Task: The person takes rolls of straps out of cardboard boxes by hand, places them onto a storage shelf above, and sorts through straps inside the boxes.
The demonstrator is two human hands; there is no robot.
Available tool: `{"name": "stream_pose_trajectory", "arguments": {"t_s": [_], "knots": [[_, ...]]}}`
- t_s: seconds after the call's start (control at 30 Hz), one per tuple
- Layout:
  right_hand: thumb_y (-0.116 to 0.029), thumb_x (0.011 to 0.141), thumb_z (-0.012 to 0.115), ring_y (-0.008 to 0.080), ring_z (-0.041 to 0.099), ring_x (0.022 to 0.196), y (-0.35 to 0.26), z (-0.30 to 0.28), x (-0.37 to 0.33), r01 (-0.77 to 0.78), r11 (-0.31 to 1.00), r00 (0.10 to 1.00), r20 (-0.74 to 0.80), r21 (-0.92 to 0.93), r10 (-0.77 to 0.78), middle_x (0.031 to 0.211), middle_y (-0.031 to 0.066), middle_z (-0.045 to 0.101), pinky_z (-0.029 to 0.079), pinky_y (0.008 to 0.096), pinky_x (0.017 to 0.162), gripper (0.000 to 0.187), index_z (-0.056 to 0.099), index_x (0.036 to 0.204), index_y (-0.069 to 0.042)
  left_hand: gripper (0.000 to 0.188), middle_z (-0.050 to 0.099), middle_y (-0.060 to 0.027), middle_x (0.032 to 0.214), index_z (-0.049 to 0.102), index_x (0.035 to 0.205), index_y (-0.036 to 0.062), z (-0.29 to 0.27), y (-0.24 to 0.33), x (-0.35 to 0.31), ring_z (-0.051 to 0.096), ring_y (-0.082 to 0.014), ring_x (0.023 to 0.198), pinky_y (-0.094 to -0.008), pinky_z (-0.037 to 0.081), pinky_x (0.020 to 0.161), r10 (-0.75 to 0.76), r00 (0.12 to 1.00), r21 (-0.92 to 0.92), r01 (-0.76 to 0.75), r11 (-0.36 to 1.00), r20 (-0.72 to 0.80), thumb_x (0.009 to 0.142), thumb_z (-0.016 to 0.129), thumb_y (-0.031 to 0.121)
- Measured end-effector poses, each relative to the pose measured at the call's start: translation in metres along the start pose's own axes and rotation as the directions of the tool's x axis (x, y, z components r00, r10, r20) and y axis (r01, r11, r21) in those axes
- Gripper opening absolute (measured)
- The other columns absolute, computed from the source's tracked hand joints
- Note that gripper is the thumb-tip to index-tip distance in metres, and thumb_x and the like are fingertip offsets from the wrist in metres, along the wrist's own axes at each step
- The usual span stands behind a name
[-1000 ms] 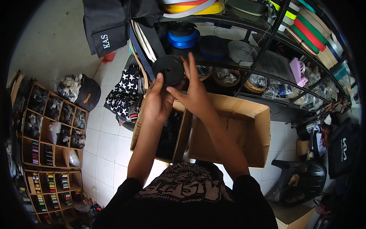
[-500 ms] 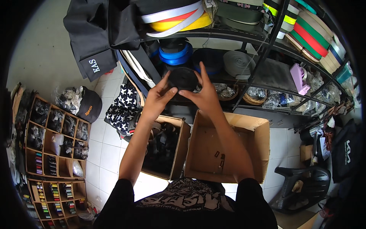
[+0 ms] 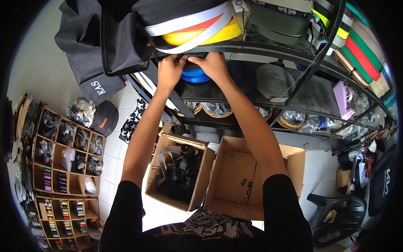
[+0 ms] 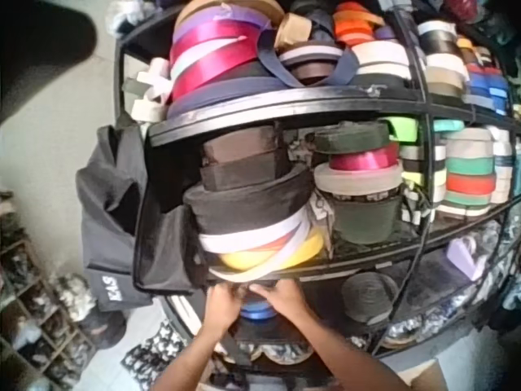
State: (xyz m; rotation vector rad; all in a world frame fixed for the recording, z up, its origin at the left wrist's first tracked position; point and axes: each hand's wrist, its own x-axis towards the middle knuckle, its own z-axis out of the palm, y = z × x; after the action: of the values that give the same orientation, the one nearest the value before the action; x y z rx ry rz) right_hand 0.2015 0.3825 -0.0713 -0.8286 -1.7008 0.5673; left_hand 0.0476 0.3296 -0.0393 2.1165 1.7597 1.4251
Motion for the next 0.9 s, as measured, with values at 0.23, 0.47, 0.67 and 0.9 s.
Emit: {"name": "stream_pose_trajectory", "arguments": {"t_s": [0.23, 0.47, 0.67, 0.9], "knots": [[-0.056, 0.061, 0.079, 0.0377, 0.058, 0.109, 0.015, 0.030, 0.025, -0.140, 0.893, 0.966, 0.138, -0.428, 0.217, 0.121, 0.0195, 0.059, 0.046, 0.0465, 0.091, 0.088, 0.050, 0.128, -0.007, 0.035, 0.061, -0.0298, 0.081, 0.059, 0.118, -0.0004, 0.011, -0.033, -0.012, 0.061, -0.0447, 0.079, -0.0519, 0.050, 0.075, 0.012, 0.998, 0.162, -0.001, 0.987, -0.067, 0.085, 0.054, 0.011], [-0.035, 0.072, 0.082, 0.0238, 0.063, 0.101, 0.035, 0.008, 0.006, -0.146, 0.978, 0.972, 0.160, -0.148, 0.170, 0.108, 0.0207, 0.066, 0.047, 0.0322, 0.089, 0.060, 0.062, 0.109, 0.008, 0.038, 0.063, -0.0275, 0.090, 0.058, 0.123, 0.0013, -0.005, -0.030, -0.141, 0.064, -0.0399, 0.078, -0.0420, 0.051, 0.068, -0.175, 0.984, -0.076, 0.173, 0.982, -0.016, 0.085, 0.053, 0.002], [-0.028, 0.076, 0.080, 0.0246, 0.054, 0.120, 0.010, 0.018, -0.072, 0.045, 0.999, 0.978, -0.203, 0.014, -0.042, 0.127, 0.0223, 0.057, 0.041, 0.0335, 0.099, 0.071, 0.048, 0.129, 0.006, 0.027, 0.064, -0.0267, 0.088, 0.064, 0.108, 0.0038, -0.023, -0.118, -0.333, 0.063, -0.0430, 0.085, -0.0470, 0.050, 0.075, -0.598, 0.799, 0.106, 0.600, 0.793, -0.058, 0.085, 0.052, 0.009], [-0.021, 0.082, 0.073, 0.0227, 0.065, 0.101, 0.024, 0.101, -0.274, -0.362, 0.920, 0.705, 0.602, -0.151, 0.375, 0.105, 0.0102, 0.068, 0.050, 0.0334, 0.082, 0.040, 0.060, 0.118, -0.007, 0.025, 0.067, -0.0232, 0.087, 0.067, 0.100, 0.0013, -0.048, -0.162, -0.486, 0.065, -0.0394, 0.086, -0.0451, 0.052, 0.077, -0.889, 0.454, 0.217, 0.876, 0.431, -0.065, 0.082, 0.057, 0.016]]}}
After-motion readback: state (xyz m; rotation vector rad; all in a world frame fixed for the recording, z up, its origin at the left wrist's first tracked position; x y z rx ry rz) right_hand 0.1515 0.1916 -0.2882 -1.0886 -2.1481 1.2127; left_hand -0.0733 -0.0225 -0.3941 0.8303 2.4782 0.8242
